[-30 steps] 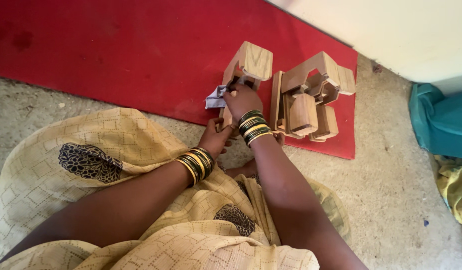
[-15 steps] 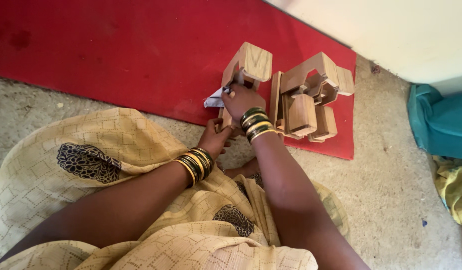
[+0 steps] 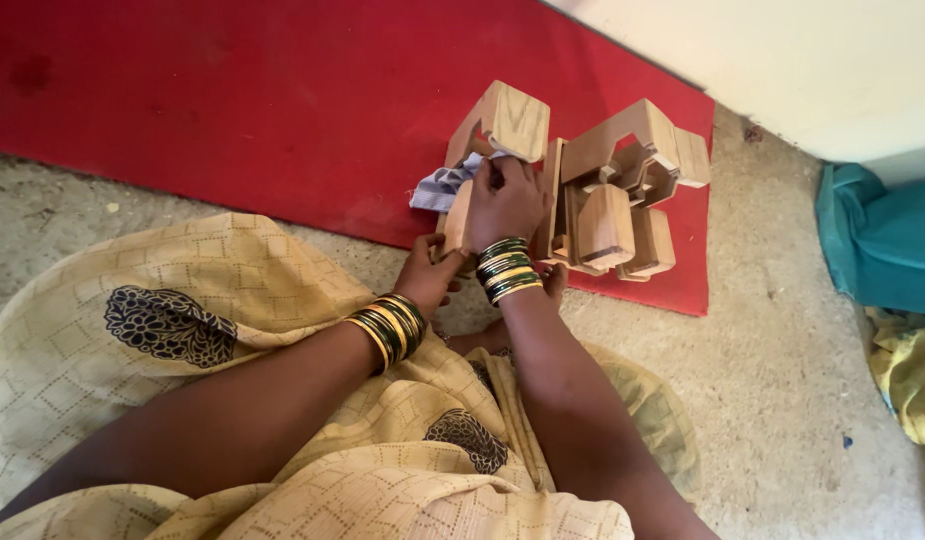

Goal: The person sits on the floor and wipes wooden objects, including a hinged wooden block and an open wooden box, with a cloth, turning the items to clean different sides and surfaces one at a time.

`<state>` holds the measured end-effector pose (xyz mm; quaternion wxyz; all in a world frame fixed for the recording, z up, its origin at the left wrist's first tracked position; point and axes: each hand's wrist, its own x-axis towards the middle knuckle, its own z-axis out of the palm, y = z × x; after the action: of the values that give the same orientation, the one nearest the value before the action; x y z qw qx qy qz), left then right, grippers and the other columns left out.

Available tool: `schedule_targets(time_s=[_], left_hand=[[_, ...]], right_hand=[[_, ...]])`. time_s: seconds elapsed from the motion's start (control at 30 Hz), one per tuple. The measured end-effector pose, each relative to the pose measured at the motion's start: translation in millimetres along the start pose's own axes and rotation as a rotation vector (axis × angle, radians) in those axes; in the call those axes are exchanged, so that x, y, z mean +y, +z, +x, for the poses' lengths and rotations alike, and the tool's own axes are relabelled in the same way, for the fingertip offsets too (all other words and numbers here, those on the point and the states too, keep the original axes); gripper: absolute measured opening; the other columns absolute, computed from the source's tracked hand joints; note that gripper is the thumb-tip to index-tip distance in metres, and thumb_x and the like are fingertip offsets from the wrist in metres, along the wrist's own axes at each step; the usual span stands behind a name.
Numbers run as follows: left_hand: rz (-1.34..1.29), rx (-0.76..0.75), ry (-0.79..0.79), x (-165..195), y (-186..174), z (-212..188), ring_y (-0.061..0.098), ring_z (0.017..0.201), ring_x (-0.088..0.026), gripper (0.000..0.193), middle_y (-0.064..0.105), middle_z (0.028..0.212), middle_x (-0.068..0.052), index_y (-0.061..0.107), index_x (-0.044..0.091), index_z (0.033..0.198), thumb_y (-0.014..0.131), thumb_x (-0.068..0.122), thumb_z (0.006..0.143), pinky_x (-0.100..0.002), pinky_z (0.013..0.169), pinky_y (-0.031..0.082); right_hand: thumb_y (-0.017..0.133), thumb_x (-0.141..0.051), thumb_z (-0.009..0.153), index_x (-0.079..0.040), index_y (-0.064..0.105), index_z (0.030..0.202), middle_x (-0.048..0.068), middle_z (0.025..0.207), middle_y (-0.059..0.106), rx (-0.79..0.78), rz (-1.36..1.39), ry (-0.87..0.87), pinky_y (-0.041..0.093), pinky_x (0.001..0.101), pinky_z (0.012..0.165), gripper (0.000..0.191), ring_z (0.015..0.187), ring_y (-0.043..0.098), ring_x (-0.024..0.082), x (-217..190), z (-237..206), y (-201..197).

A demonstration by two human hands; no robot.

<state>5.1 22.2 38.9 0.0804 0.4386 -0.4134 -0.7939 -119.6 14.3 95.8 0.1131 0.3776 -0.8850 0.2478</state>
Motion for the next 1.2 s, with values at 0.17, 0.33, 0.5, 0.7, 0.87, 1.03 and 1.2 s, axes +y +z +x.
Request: schedule_targets(time_s=[0.17, 0.33, 0.5, 0.7, 0.87, 1.03, 1.2], left_hand=[[0.017, -0.014, -0.022, 3.2, -1.4, -2.7, 0.065, 0.087, -0.018, 0.072, 0.068, 0.117, -0.008, 0.037, 0.012, 0.148, 0.065, 0.042, 0.089, -0.035, 0.071, 0.053], [-0.004, -0.013, -0.005, 2.0, -1.2, -2.3, 0.064, 0.085, -0.018, 0.071, 0.068, 0.118, -0.008, 0.036, 0.012, 0.148, 0.063, 0.043, 0.090, -0.035, 0.069, 0.052], [0.021, -0.014, 0.003, 0.2, -0.1, 0.4, 0.065, 0.084, -0.017, 0.070, 0.067, 0.118, -0.008, 0.037, 0.013, 0.147, 0.064, 0.044, 0.090, -0.035, 0.068, 0.051], [-0.004, -0.003, 0.007, -0.6, -0.5, 0.8, 0.064, 0.082, -0.018, 0.069, 0.069, 0.112, -0.008, 0.039, 0.012, 0.146, 0.063, 0.043, 0.090, -0.036, 0.067, 0.051], [-0.032, -0.023, -0.016, 1.6, -2.6, -2.4, 0.064, 0.086, -0.019, 0.072, 0.071, 0.111, -0.009, 0.038, 0.013, 0.147, 0.065, 0.042, 0.087, -0.036, 0.071, 0.051], [-0.025, -0.015, -0.017, 5.3, -1.4, -4.1, 0.063, 0.085, -0.019, 0.072, 0.070, 0.112, -0.007, 0.037, 0.012, 0.148, 0.063, 0.042, 0.088, -0.037, 0.071, 0.051], [0.011, -0.014, -0.027, 5.8, -2.8, -3.6, 0.063, 0.086, -0.019, 0.071, 0.071, 0.112, -0.008, 0.037, 0.010, 0.148, 0.063, 0.043, 0.090, -0.036, 0.071, 0.051]], right_hand=[[0.068, -0.031, 0.087, -0.017, 0.076, 0.107, 0.005, 0.105, 0.075, -0.052, 0.037, -0.136, 0.038, 0.0537, 0.108, 0.025, 0.107, 0.065, 0.029, 1.1, -2.3, -3.8], [0.067, -0.038, 0.084, -0.014, 0.072, 0.114, 0.009, 0.108, 0.075, -0.293, -0.048, -0.187, 0.030, 0.0643, 0.109, 0.039, 0.110, 0.064, 0.033, -6.2, 3.4, -3.3], [0.060, -0.047, 0.087, -0.021, 0.072, 0.114, 0.007, 0.113, 0.073, -0.635, -0.062, 0.135, 0.032, 0.0619, 0.111, 0.040, 0.110, 0.066, 0.030, -3.5, 10.1, -1.0], [0.062, -0.045, 0.084, -0.019, 0.071, 0.117, 0.008, 0.126, 0.068, -0.539, -0.024, 0.031, 0.035, 0.0622, 0.107, 0.043, 0.119, 0.060, 0.032, 8.3, 5.4, 11.5], [0.063, -0.041, 0.086, -0.014, 0.056, 0.140, 0.012, 0.144, 0.055, -0.383, -0.127, -0.087, 0.029, 0.0646, 0.111, 0.060, 0.136, 0.044, 0.038, 11.6, -6.1, 12.3], [0.057, -0.041, 0.091, -0.008, 0.037, 0.156, 0.012, 0.156, 0.044, -0.498, -0.201, -0.085, 0.026, 0.0649, 0.114, 0.075, 0.143, 0.032, 0.038, -0.1, 1.6, 4.5], [0.055, -0.048, 0.090, -0.003, 0.040, 0.147, 0.013, 0.153, 0.040, -0.583, -0.330, -0.109, 0.026, 0.0651, 0.107, 0.075, 0.143, 0.026, 0.036, -21.7, 12.1, -7.6]])
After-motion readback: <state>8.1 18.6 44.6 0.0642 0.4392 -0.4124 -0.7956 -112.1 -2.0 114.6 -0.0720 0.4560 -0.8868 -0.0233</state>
